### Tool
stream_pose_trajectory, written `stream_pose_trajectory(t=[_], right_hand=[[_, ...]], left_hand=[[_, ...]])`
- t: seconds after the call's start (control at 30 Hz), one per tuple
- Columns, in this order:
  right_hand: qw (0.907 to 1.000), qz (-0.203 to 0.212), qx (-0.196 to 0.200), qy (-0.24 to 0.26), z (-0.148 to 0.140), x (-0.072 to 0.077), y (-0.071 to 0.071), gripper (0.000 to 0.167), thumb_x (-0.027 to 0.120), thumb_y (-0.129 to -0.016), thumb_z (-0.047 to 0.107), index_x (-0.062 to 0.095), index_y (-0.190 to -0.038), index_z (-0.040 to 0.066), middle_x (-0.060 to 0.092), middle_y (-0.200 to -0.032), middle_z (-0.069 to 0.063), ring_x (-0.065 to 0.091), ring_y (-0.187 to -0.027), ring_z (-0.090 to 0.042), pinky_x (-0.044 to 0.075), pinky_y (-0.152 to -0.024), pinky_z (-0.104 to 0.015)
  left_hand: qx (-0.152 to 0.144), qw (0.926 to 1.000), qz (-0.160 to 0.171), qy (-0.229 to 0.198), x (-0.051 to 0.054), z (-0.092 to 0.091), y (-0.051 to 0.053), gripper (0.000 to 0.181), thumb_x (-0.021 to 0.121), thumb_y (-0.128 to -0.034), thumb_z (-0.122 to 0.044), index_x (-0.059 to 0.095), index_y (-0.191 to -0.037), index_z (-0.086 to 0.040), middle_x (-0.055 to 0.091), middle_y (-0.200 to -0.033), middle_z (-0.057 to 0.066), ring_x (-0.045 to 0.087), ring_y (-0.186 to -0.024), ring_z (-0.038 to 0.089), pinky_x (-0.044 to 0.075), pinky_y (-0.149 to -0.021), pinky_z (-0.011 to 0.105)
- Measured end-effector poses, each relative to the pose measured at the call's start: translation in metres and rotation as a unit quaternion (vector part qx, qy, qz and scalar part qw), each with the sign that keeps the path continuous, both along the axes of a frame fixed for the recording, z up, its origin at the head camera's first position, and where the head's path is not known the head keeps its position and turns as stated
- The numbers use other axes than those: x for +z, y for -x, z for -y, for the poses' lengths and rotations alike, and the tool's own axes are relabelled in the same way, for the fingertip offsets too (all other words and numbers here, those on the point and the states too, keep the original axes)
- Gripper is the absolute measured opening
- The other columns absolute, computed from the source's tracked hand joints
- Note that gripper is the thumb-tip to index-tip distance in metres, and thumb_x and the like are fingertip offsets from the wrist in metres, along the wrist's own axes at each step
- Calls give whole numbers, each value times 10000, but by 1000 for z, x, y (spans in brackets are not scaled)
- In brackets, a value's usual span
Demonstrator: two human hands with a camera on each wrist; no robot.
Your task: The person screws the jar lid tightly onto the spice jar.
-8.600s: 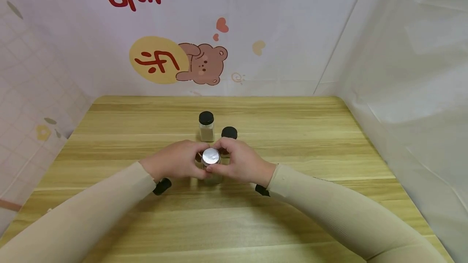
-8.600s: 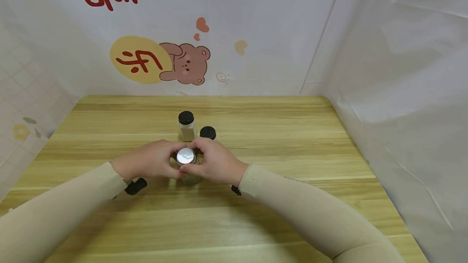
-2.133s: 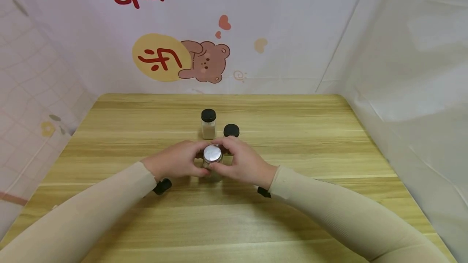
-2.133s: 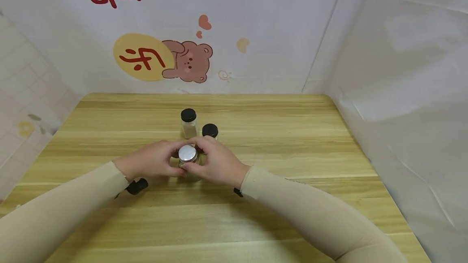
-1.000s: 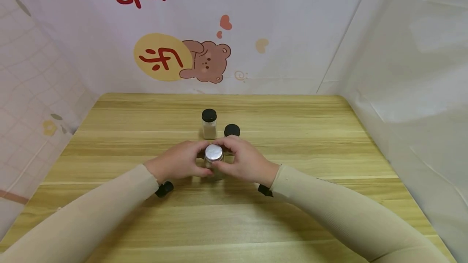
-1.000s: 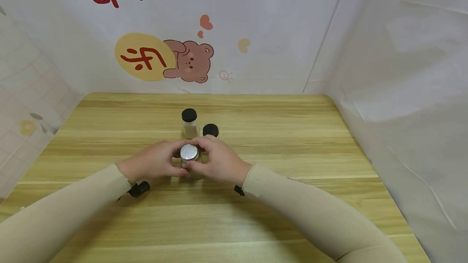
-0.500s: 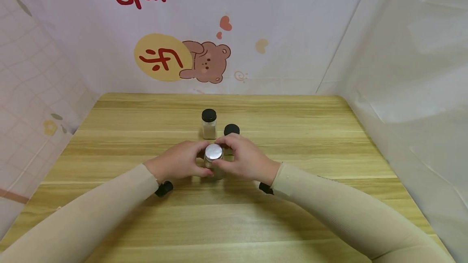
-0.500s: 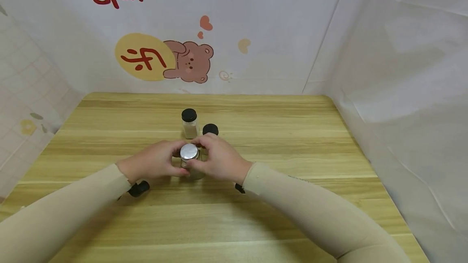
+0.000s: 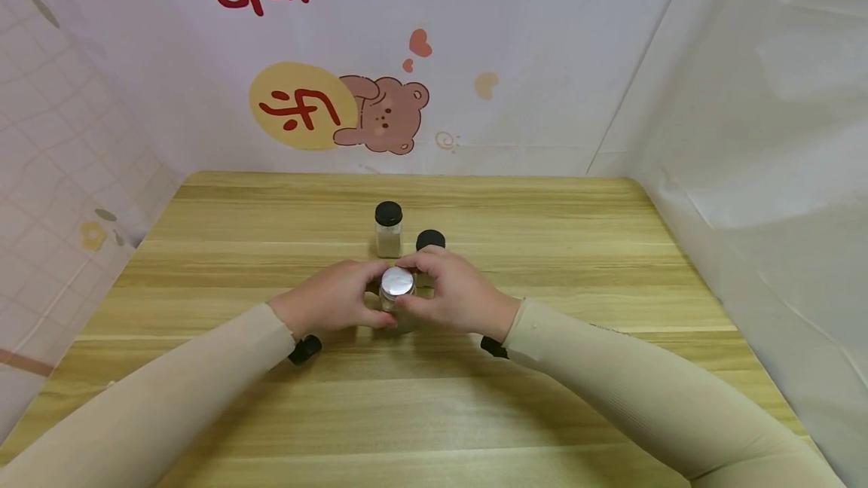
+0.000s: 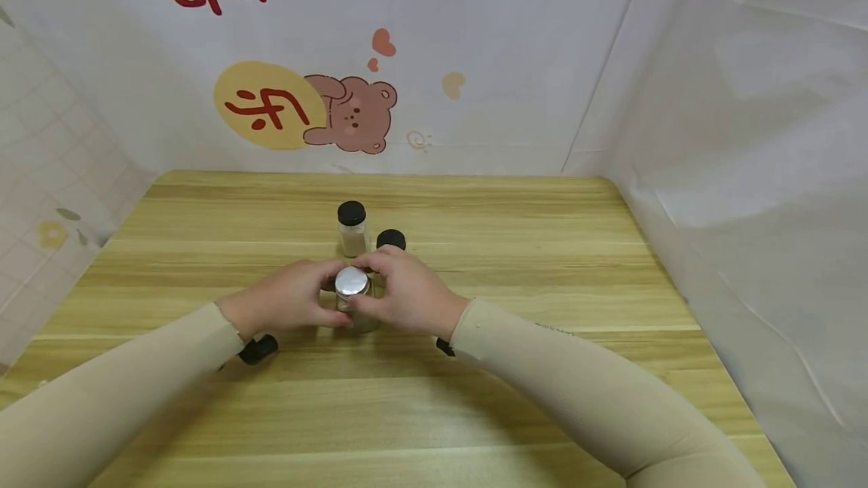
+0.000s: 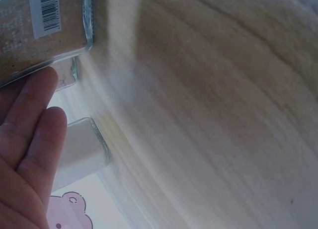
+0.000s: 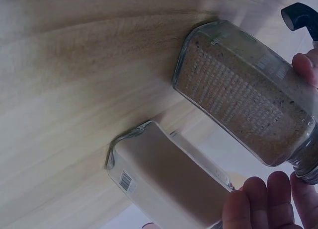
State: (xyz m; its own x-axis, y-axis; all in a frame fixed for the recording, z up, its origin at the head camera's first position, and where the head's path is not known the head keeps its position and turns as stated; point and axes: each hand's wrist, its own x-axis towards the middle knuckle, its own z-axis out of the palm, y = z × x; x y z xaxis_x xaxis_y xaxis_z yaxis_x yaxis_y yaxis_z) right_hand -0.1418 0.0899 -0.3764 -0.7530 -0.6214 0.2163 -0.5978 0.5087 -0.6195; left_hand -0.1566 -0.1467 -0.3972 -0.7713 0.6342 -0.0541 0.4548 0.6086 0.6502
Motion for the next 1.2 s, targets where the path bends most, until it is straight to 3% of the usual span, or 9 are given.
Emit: stream_pose_trajectory(t=[0.23,0.53,0.73,0.97,1.2], right_hand=[[9999,47,-29,-98,2,2,1,410,850,-893,209,699,-1251,77,678,-1123,-48,681,-1067,-246,572,-974,-436],[9997,168,-47,-147,1,4,2,365,856,-882,219,698,-1181,83,701,-1109,-17,680,-1075,-210,566,-983,-424],[9996,115,80,-252,0,7,3,426,855,-885,232,698,-1248,76,688,-1134,-31,669,-1068,-187,576,-966,-409],[9990,136,19,-427,1,11,2,366,845,-888,246,711,-1188,86,693,-1120,-24,681,-1063,-180,579,-953,-408],[9984,173,-53,-531,1,10,1,404,844,-885,269,701,-1219,93,717,-1157,-10,685,-1072,-174,558,-962,-340]], left_hand=[[211,9994,-173,191,-1,-2,-2,591,917,-815,-410,645,-1294,-197,742,-1146,-104,693,-1056,83,551,-945,385],[309,9990,-261,173,-3,-4,-5,533,925,-794,-446,653,-1191,-216,711,-1062,-130,677,-975,122,526,-871,347],[327,9986,-373,196,-4,-6,-6,586,921,-793,-469,647,-1250,-223,712,-1091,-141,658,-975,62,533,-903,347],[406,9982,-383,203,-4,-7,-8,585,926,-789,-455,649,-1237,-202,713,-1031,-131,688,-938,147,526,-840,326],[455,9977,-424,262,-4,-7,-9,598,920,-789,-484,643,-1237,-201,722,-1049,-124,678,-928,102,533,-841,321]])
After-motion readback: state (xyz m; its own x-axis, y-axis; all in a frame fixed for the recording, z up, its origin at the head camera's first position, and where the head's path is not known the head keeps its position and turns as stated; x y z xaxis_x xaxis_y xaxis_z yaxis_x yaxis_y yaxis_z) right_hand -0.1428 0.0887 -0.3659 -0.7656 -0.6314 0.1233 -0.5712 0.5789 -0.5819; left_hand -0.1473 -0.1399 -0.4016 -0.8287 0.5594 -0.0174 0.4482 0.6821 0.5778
